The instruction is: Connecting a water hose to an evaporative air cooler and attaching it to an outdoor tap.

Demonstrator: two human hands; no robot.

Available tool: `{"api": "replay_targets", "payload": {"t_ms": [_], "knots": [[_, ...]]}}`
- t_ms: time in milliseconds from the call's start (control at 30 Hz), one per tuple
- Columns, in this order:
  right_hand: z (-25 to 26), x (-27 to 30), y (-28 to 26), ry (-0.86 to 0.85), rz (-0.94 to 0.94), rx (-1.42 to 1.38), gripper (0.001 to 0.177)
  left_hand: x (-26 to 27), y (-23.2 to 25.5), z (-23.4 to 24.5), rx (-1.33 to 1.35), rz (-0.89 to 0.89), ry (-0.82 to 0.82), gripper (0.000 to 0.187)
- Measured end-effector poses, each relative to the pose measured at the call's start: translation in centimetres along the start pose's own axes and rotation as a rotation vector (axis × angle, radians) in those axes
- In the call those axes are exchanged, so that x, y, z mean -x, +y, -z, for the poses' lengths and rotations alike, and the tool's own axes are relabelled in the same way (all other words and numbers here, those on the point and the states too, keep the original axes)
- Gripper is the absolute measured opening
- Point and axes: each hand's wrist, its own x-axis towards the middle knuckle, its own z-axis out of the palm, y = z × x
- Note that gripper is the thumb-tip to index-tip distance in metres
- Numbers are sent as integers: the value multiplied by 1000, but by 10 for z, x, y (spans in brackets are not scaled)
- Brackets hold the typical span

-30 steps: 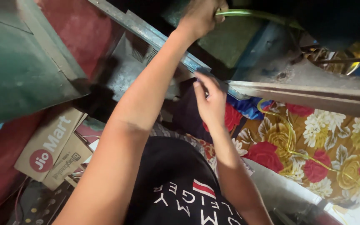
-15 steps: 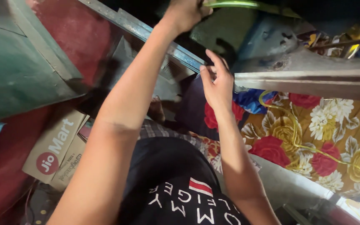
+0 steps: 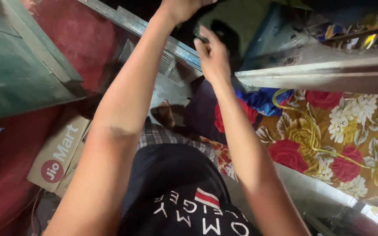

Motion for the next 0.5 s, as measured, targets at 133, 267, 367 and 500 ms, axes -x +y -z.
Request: {"api": "replay_targets", "payload": {"t_ms": [133,267,367,500], "knots": [[-28,-52,21,1,64,21,33,3,12,13,93,-41,45,42],[-44,-82,30,3,81,-77,19,13,33,29,48,-26,74,38],[-44,-86,18,8,61,-103,16,10,34,30,106,-94,83,34],[-43,-85,13,1,-9,-11,20,18,36,36,143,-101,44,33]]}}
